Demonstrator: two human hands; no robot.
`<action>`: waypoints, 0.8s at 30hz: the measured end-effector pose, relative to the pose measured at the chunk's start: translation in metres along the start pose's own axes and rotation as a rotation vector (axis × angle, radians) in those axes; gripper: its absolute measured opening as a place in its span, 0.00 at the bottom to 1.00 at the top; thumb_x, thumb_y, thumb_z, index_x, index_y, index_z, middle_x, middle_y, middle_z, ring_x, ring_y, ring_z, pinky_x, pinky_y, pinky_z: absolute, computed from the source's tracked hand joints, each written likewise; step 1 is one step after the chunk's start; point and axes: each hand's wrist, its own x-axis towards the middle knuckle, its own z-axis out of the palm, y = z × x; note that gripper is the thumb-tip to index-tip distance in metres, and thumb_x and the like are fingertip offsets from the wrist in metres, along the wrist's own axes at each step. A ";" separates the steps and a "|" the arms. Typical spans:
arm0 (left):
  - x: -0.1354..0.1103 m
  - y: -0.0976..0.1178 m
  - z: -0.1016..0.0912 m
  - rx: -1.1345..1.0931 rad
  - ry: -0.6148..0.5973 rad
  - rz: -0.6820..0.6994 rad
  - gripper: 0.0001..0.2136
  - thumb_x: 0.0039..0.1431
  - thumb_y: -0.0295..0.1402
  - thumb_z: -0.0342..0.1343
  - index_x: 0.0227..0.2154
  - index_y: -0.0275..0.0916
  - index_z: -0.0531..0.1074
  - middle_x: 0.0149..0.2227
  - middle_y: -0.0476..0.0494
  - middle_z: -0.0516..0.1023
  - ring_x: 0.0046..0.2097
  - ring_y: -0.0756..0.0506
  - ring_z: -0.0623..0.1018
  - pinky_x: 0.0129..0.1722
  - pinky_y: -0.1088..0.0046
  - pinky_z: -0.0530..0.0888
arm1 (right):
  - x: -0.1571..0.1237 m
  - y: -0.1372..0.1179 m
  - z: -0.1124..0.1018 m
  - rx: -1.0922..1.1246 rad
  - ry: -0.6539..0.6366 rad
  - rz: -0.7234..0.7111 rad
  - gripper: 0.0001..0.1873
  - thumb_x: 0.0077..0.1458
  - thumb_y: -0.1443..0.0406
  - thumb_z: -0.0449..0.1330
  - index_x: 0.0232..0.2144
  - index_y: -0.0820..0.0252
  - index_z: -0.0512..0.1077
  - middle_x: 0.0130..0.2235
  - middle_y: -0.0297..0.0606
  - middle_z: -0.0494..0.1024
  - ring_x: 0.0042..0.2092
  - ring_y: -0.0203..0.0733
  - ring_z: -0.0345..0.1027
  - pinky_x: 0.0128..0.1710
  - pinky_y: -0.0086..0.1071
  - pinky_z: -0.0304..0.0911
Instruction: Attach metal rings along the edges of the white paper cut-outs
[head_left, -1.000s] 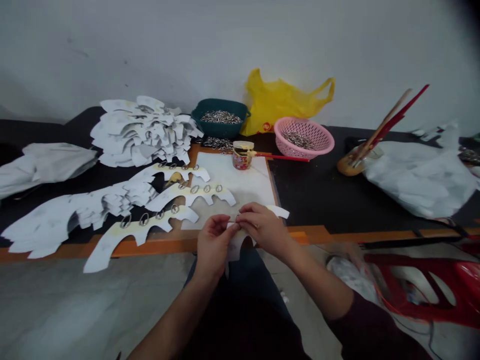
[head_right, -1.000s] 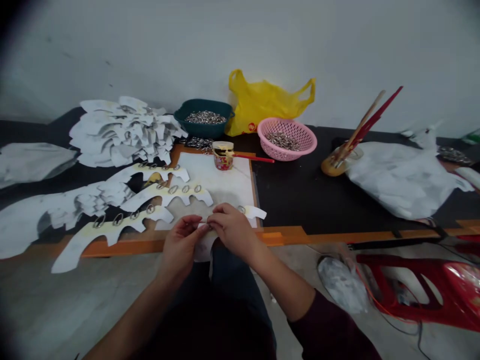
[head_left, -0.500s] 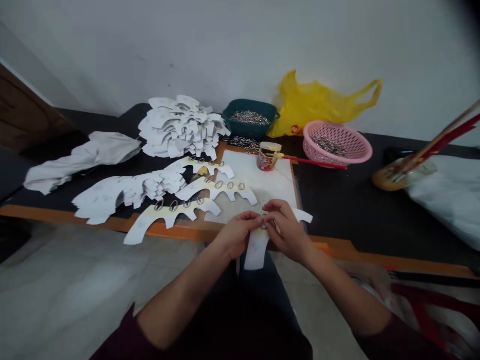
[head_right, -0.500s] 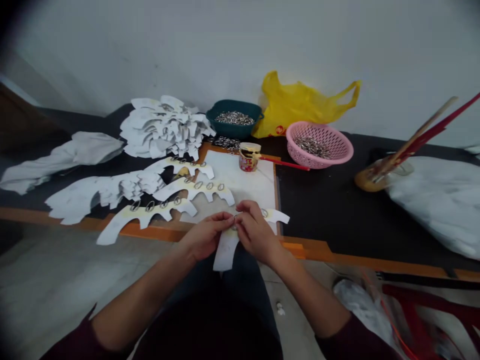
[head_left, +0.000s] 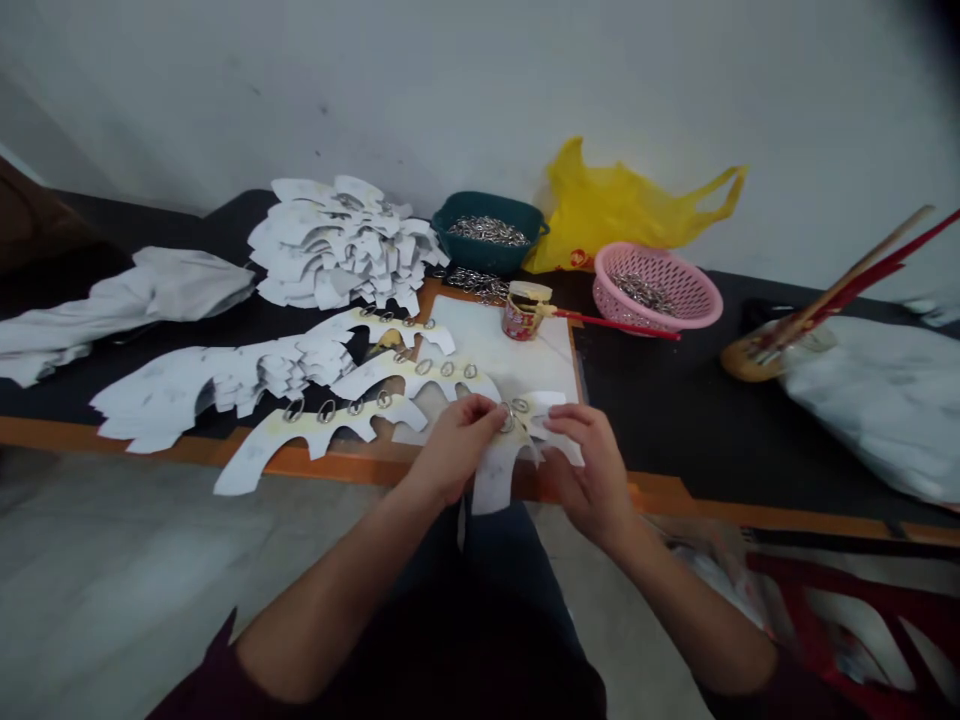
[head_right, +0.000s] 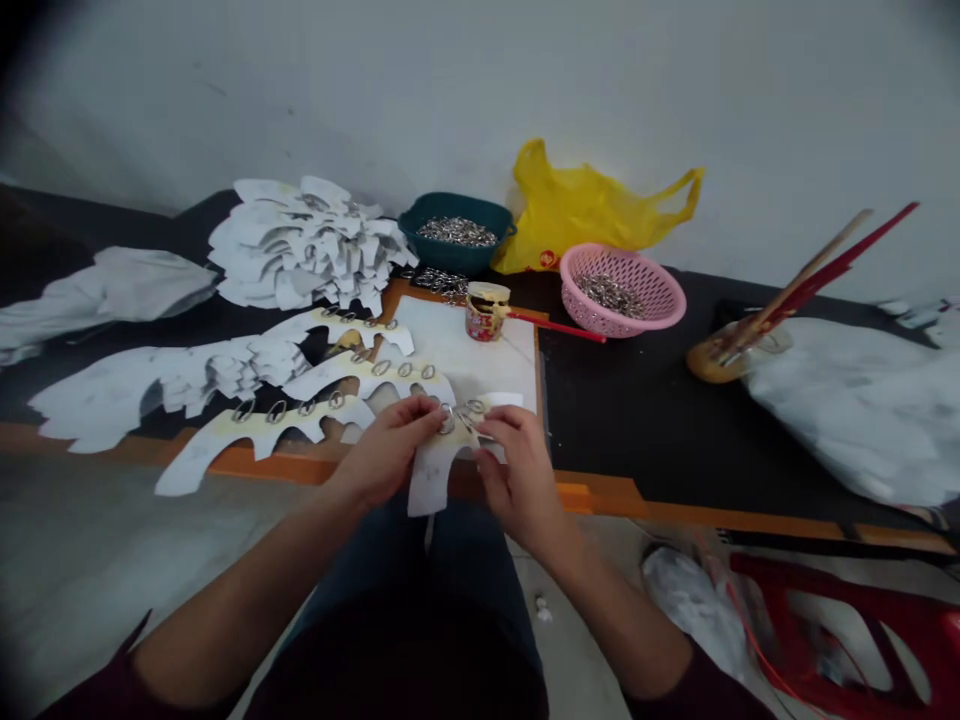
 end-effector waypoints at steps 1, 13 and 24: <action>-0.001 -0.002 0.001 0.049 -0.016 0.021 0.09 0.42 0.35 0.60 0.22 0.36 0.66 0.21 0.53 0.67 0.23 0.54 0.66 0.22 0.79 0.62 | 0.005 -0.001 -0.001 0.028 -0.030 0.029 0.13 0.53 0.71 0.52 0.42 0.55 0.65 0.44 0.43 0.64 0.48 0.45 0.61 0.48 0.44 0.60; -0.008 -0.021 -0.009 -0.242 -0.089 -0.064 0.18 0.37 0.31 0.65 0.32 0.38 0.65 0.26 0.52 0.75 0.28 0.51 0.74 0.30 0.76 0.69 | 0.014 0.003 0.010 0.274 -0.267 0.151 0.09 0.52 0.69 0.56 0.38 0.56 0.70 0.36 0.38 0.73 0.39 0.38 0.67 0.39 0.33 0.64; -0.009 -0.023 -0.005 -0.389 -0.048 -0.176 0.16 0.35 0.25 0.66 0.29 0.36 0.66 0.25 0.49 0.76 0.27 0.51 0.75 0.30 0.76 0.71 | 0.014 0.007 0.012 0.141 -0.193 -0.035 0.06 0.54 0.68 0.52 0.33 0.58 0.69 0.37 0.39 0.68 0.40 0.38 0.65 0.39 0.33 0.64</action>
